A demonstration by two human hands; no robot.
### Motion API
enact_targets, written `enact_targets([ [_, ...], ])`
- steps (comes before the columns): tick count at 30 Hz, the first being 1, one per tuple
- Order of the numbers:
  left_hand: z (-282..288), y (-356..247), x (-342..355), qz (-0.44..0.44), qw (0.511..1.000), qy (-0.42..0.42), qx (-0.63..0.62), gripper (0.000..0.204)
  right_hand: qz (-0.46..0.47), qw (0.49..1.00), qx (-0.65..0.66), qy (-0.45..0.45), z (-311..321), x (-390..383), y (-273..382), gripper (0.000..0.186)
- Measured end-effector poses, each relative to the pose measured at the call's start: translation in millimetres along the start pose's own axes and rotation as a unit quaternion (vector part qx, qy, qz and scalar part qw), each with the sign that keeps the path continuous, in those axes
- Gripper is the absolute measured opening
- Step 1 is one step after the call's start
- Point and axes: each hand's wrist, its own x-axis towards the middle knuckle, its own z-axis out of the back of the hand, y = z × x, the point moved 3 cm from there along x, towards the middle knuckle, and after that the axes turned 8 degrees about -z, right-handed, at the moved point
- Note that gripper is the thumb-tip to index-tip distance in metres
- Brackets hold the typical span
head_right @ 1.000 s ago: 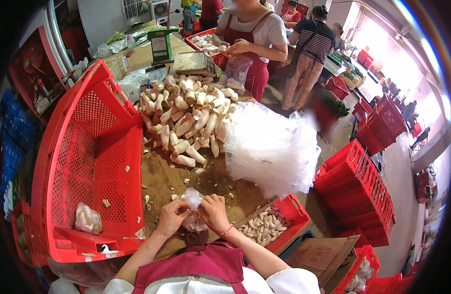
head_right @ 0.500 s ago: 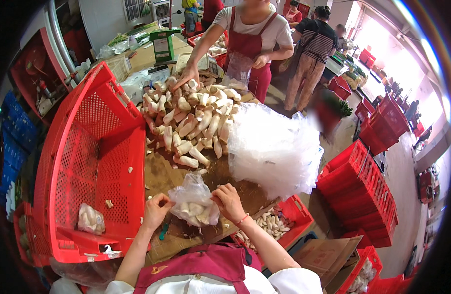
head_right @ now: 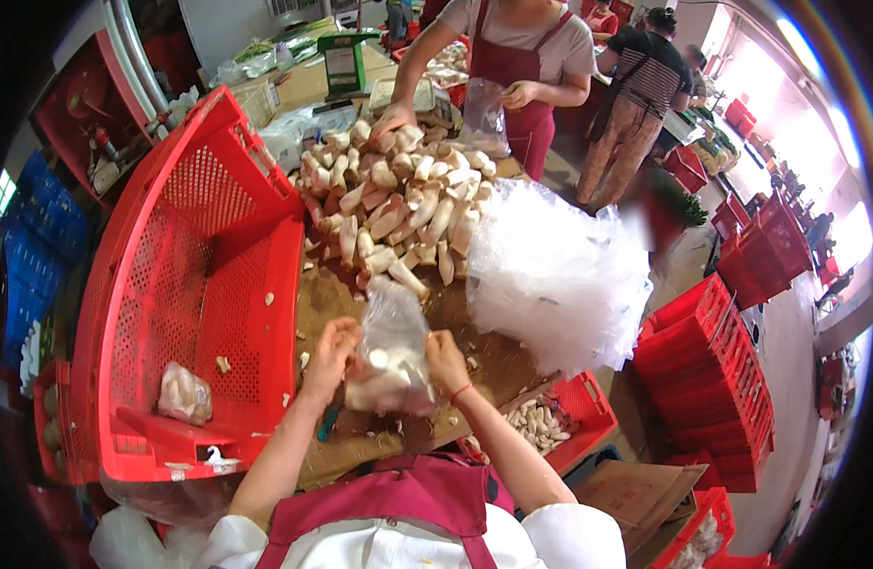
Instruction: The person repeatedly picks up king oyster mushrooms from a large pile on a wooden table, places them into clear plastic bags, and sets the filled bags into a red crate. The process involves handling the mushrooms by hand and manipulating the plastic bags to secure the contents.
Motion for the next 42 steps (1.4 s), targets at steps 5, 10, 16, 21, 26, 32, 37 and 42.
enact_targets([
  [5, 47.5, 43.3, -26.8, -0.068, 0.987, -0.029, 0.145, 0.044, 0.119, 0.99, 0.016, -0.069, 35.2, -24.1, 23.1, 0.029],
  [10, 34.4, 73.1, -73.3, -0.014, 0.988, -0.01, 0.153, 0.052, 0.145, 0.978, -0.145, 0.033, 44.8, -89.2, 3.1, 0.024],
  [16, 19.5, 78.7, -85.8, -0.059, 0.99, -0.043, 0.125, 0.048, 0.216, 0.953, -0.205, 0.061, 13.6, -111.3, -26.2, 0.04],
  [21, 3.0, 61.9, -71.9, 0.005, 0.99, -0.094, 0.105, 0.029, 0.125, 0.986, -0.074, -0.082, 14.5, -85.3, -12.4, 0.034],
  [26, -6.0, 41.5, -35.3, -0.008, 0.994, -0.055, 0.097, 0.024, 0.013, 0.997, -0.067, -0.045, 17.9, -52.0, -14.7, 0.035],
  [32, -0.1, -62.0, 22.8, -0.18, 0.98, -0.073, 0.05, 0.026, 0.151, 0.982, 0.115, 0.016, 50.3, -43.4, 121.6, 0.029],
  [37, 10.2, -97.0, 45.4, -0.209, 0.967, -0.071, 0.127, 0.032, 0.125, 0.979, 0.152, 0.046, 62.9, -32.8, 156.5, 0.03],
  [42, 11.2, -113.6, 41.2, -0.179, 0.981, -0.075, 0.01, 0.032, 0.171, 0.977, 0.118, 0.043, 75.5, -43.3, 184.2, 0.029],
])
